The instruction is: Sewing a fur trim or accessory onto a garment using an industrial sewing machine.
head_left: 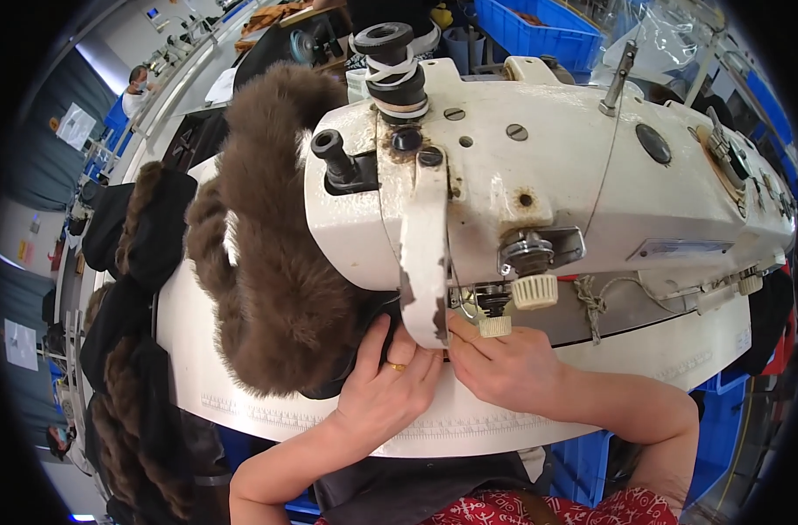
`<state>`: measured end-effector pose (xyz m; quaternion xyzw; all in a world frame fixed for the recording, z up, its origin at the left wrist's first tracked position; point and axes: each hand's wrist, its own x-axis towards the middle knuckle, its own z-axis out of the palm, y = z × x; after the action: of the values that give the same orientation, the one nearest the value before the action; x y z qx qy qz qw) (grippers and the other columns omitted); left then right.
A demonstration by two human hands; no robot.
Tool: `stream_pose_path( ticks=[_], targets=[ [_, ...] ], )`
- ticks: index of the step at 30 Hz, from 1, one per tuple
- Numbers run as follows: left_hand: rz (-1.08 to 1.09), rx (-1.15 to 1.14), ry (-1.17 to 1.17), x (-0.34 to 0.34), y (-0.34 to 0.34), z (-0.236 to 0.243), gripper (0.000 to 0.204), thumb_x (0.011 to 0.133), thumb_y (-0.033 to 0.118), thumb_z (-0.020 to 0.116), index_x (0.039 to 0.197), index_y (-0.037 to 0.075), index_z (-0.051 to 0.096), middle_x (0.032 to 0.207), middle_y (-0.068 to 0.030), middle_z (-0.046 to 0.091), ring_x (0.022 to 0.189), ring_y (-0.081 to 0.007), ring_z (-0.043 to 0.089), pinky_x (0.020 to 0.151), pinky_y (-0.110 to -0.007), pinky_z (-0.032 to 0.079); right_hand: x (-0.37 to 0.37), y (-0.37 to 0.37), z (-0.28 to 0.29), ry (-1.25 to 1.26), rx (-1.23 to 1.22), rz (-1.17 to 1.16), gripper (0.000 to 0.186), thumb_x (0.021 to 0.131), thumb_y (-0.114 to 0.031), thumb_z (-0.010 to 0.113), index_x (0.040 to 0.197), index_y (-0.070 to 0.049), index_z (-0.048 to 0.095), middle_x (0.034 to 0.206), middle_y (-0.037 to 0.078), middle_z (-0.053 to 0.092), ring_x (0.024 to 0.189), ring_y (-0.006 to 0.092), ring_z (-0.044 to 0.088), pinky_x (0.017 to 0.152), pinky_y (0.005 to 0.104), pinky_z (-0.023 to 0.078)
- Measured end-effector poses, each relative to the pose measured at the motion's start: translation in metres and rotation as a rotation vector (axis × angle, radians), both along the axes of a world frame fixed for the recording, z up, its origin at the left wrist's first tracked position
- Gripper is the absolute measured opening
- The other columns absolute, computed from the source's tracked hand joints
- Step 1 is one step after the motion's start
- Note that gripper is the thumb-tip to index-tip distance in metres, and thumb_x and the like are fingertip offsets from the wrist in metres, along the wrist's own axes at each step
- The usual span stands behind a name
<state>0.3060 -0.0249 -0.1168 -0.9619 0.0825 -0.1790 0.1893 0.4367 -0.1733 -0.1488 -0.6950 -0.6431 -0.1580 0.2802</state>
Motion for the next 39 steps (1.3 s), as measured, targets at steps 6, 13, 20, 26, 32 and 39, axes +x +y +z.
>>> stream_pose_path(
  ticks=[6,13,20,26,32,39],
  targets=[
    [0.035,0.005,-0.038,0.008,-0.004,-0.005,0.033,0.076,0.017,0.062,0.104,0.004,0.072,0.114,-0.0078,0.066,0.119,-0.0261,0.053,0.101,-0.048,0.040,0.005,0.001,-0.002,-0.014,-0.039,0.007,0.017,0.067,-0.012,0.066,0.083,-0.006,0.062,0.067,0.002,0.049,0.061,0.0154,0.053,0.047,0.0277,0.046],
    [0.021,0.050,-0.074,0.016,-0.002,-0.007,0.032,0.075,0.020,0.057,0.097,0.001,0.071,0.111,-0.0151,0.066,0.105,-0.0279,0.057,0.098,-0.042,0.040,0.010,0.004,-0.010,-0.007,-0.055,-0.007,0.012,0.063,-0.013,0.067,0.071,-0.009,0.058,0.066,0.004,0.050,0.060,0.0172,0.054,0.043,0.0288,0.044],
    [0.074,-0.001,-0.024,0.020,-0.007,-0.006,0.037,0.075,0.015,0.061,0.106,0.000,0.071,0.106,-0.0106,0.065,0.106,-0.0263,0.056,0.087,-0.042,0.043,0.018,0.008,-0.006,-0.005,-0.076,-0.032,0.012,0.064,-0.015,0.069,0.071,-0.009,0.061,0.068,0.005,0.052,0.072,0.0207,0.058,0.048,0.0328,0.047],
    [0.146,-0.013,-0.009,0.021,-0.015,-0.007,0.039,0.075,0.016,0.061,0.108,-0.004,0.069,0.108,-0.0132,0.064,0.110,-0.0282,0.053,0.090,-0.043,0.042,0.022,0.014,-0.003,0.171,-0.128,-0.096,0.014,0.079,-0.018,0.067,0.086,-0.006,0.066,0.078,0.006,0.057,0.080,0.0238,0.060,0.054,0.0360,0.051],
    [0.128,-0.063,0.128,0.017,-0.017,0.024,0.036,0.079,0.011,0.059,0.108,-0.010,0.064,0.113,-0.0209,0.064,0.106,-0.0327,0.059,0.093,-0.047,0.045,0.024,0.026,-0.009,0.223,-0.012,-0.014,0.027,0.082,-0.015,0.068,0.108,-0.009,0.063,0.082,0.007,0.062,0.074,0.0282,0.063,0.056,0.0391,0.051],
    [-0.101,0.087,0.462,0.027,0.017,0.072,0.023,0.088,0.015,0.060,0.097,-0.004,0.065,0.106,-0.0167,0.065,0.098,-0.0296,0.059,0.089,-0.040,0.047,0.028,0.036,-0.018,0.170,0.036,0.052,0.010,0.084,-0.019,0.069,0.089,-0.011,0.067,0.081,0.005,0.057,0.074,0.0232,0.063,0.055,0.0367,0.052]
  ],
)
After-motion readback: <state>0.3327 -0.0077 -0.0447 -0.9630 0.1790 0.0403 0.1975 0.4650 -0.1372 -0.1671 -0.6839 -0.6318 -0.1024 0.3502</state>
